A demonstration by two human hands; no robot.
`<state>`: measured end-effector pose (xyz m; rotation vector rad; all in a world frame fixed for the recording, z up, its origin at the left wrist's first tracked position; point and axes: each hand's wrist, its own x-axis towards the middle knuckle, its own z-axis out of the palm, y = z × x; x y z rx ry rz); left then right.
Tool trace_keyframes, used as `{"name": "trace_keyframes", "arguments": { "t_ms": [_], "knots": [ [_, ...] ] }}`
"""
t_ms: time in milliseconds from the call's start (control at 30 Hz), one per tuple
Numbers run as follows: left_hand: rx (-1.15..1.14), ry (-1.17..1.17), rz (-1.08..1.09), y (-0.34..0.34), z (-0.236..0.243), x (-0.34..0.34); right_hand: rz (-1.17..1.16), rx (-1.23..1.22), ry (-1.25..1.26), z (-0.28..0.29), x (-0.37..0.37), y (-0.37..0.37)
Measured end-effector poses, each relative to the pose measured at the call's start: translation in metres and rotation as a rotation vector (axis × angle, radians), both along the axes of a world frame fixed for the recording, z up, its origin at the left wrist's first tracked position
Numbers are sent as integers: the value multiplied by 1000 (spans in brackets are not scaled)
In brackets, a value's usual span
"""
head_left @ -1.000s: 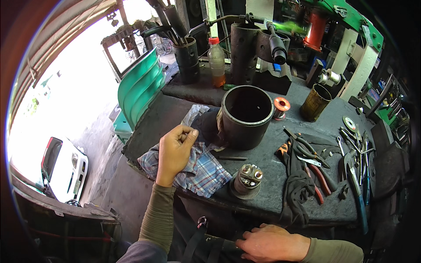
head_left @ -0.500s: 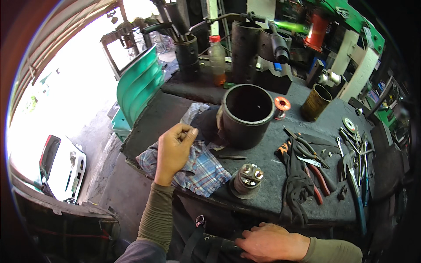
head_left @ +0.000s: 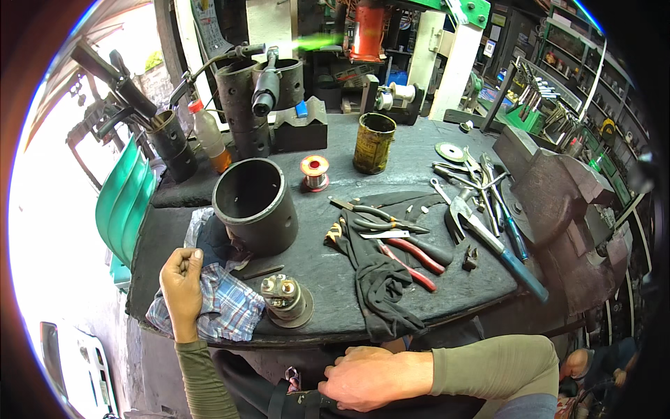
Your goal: The person uses pliers to adjust small metal contacts on a cylindrical electrical component. They then use a soldering iron to heat the contacts, producing smoke, and continue to adjust the contacts with pliers. The person wipes the component with a cloth during the process.
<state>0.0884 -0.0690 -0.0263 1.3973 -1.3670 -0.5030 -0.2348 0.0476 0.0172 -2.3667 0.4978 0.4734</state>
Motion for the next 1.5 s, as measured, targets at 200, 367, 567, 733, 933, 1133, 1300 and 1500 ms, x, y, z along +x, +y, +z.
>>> {"name": "trace_keyframes", "arguments": {
  "t_ms": [200, 367, 567, 733, 933, 1133, 1300, 1500],
  "knots": [
    [-31, -28, -1, -4, -4, 1, -84, -53, -176, -7, -7, 10],
    [9, -24, 6, -2, -2, 4, 23, 21, 30, 1, 1, 4],
    [-16, -36, 4, -3, -3, 0, 67, 17, 93, 5, 1, 1],
    [14, -24, 2, 0, 0, 0, 60, 6, 89, 5, 0, 1],
    [-18, 7, 16, 0, 0, -5, -9, -32, 37, 11, -9, -10],
    [-23, 13, 41, 3, 2, -6, -574, -483, -286, 62, -46, -54],
    [-25, 30, 28, 3, 2, -5, -867, -878, -337, 57, -68, -104],
    [11, 36, 3, 6, 12, -9, -852, -882, -178, 26, -75, -139]
  ]
}}
